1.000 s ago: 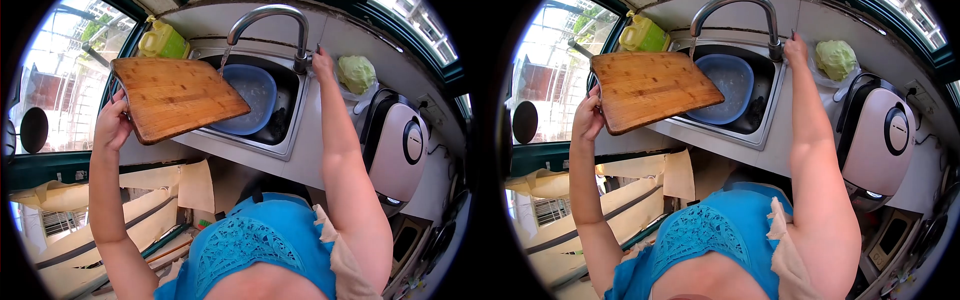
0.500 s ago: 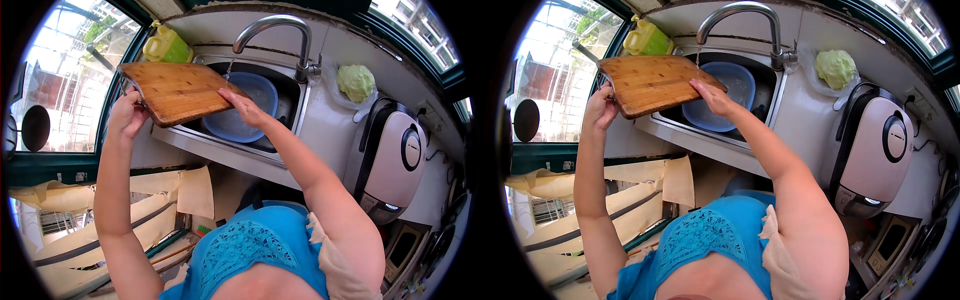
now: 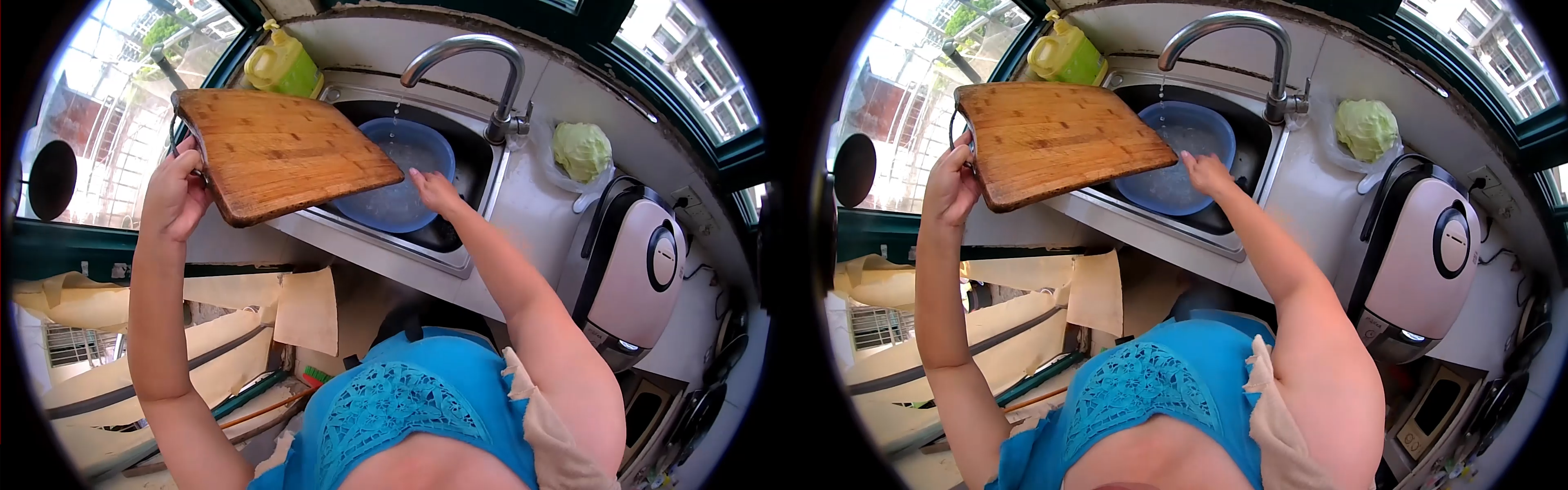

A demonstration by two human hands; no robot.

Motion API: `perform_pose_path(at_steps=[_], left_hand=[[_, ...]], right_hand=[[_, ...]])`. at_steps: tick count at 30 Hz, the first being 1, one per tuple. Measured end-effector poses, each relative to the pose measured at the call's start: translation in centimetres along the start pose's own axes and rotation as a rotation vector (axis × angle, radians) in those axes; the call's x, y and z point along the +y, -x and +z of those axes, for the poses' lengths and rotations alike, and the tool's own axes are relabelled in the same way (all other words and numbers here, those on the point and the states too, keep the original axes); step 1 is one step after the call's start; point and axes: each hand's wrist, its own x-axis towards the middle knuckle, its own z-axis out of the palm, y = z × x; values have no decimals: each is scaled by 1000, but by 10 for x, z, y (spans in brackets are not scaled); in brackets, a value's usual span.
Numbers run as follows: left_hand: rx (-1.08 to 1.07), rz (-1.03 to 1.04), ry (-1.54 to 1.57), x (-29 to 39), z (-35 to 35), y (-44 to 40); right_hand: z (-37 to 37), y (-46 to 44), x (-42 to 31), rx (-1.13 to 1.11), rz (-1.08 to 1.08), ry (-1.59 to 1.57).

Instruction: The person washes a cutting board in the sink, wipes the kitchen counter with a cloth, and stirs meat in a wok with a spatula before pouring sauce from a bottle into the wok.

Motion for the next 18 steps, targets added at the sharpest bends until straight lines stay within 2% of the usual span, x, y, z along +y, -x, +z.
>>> perform_pose_path(at_steps=[2,3,5,8,10,13,16,18], left_hand=[[23,-35,-13,0,-8,3],[-51,-55,45,-3,-12,4],[-52,-42,131,-23,-12,11],[24,-26,315,-67,-8,17],[-42,-21,347,-116,-25,-6],[-89,-25,449,-186,-22,-39],[-106,-58,475,-237,-14,-67],[-43,-116,427,-256,-10,-73]], right_hand=[[17,12,10,-81,-5,-554],[11,18,-2,-248,19,-804],[6,38,-25,-605,88,-1307],[-9,42,-56,-331,-109,-1575],[-26,13,-53,-318,-131,-1592],[-36,-12,-57,-167,-103,-1577],[-31,-43,-48,-148,-123,-1651],[-20,-66,-29,-231,-112,-1714]])
